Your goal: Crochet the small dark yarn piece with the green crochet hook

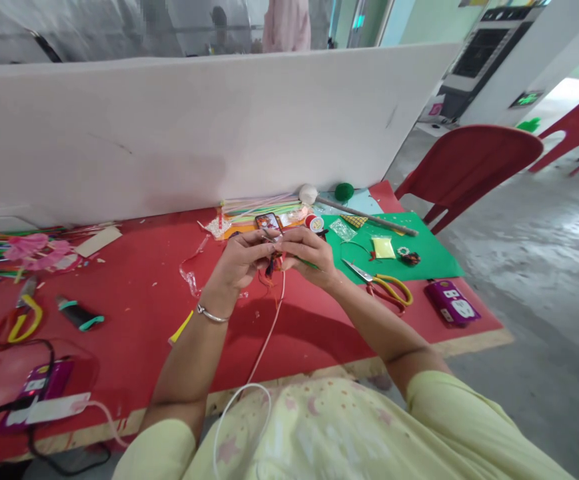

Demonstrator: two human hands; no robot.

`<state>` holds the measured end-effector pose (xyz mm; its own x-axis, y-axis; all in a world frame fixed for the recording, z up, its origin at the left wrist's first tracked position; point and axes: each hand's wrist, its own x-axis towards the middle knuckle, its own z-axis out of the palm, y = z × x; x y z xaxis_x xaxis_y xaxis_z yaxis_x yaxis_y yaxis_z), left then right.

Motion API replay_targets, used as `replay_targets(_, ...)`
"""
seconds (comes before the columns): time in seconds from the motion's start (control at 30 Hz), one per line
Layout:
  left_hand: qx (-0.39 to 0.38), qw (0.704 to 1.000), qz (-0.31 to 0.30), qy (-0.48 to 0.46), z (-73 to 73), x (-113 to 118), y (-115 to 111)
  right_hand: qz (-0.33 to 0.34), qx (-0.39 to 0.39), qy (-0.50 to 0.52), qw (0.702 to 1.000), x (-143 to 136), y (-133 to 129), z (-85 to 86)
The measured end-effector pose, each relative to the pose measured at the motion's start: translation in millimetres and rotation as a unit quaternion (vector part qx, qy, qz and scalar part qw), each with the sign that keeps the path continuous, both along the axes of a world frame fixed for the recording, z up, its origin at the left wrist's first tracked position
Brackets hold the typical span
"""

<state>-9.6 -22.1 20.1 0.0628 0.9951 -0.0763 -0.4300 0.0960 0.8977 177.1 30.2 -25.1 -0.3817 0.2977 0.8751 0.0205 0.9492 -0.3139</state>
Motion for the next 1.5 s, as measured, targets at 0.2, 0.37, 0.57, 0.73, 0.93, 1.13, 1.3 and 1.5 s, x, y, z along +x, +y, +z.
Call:
replay_targets(0.2, -0.006, 1.000, 0.001, -0.022, -1.8, 1, 0, 0.000, -0.108, 0.107, 0.988, -10, -6, 0.2)
replay_targets(0.37, -0.024, 0.998, -0.045, -0.025, -5.5, -3, 0, 0.024, -0.228, 0.140, 0.963, -14, -6, 5.5)
replay_targets(0.57, 0.004, 1.000, -0.012, -0.027, -4.4, -2, -1, 0.076, -0.269, 0.128, 0.952, -12, -3, 7.1)
replay_targets(0.73, 0.059, 0.998, 0.025, -0.007, -1.2, 4, -1, 0.083, -0.225, 0.117, 0.964, -10, -1, 7.9)
replay_targets(0.93, 0.071, 0.997, 0.015, 0.002, -4.8, 4, 0, 0.013, -0.110, 0.086, 0.990, -1, 0, 7.5)
replay_targets(1.13, 0.157, 0.968, 0.185, 0.067, -18.5, 25, -1, -0.034, -0.076, 0.100, 0.991, -8, -3, -2.0)
replay_targets(1.3, 0.100, 0.984, 0.139, -0.038, -12.4, 36, -5, -0.055, -0.063, 0.164, 0.983, -18, -7, -9.9)
replay_targets(1.5, 0.001, 0.992, 0.011, -0.128, -2.3, 16, -10, 0.039, -0.154, 0.159, 0.974, -9, 1, 4.4)
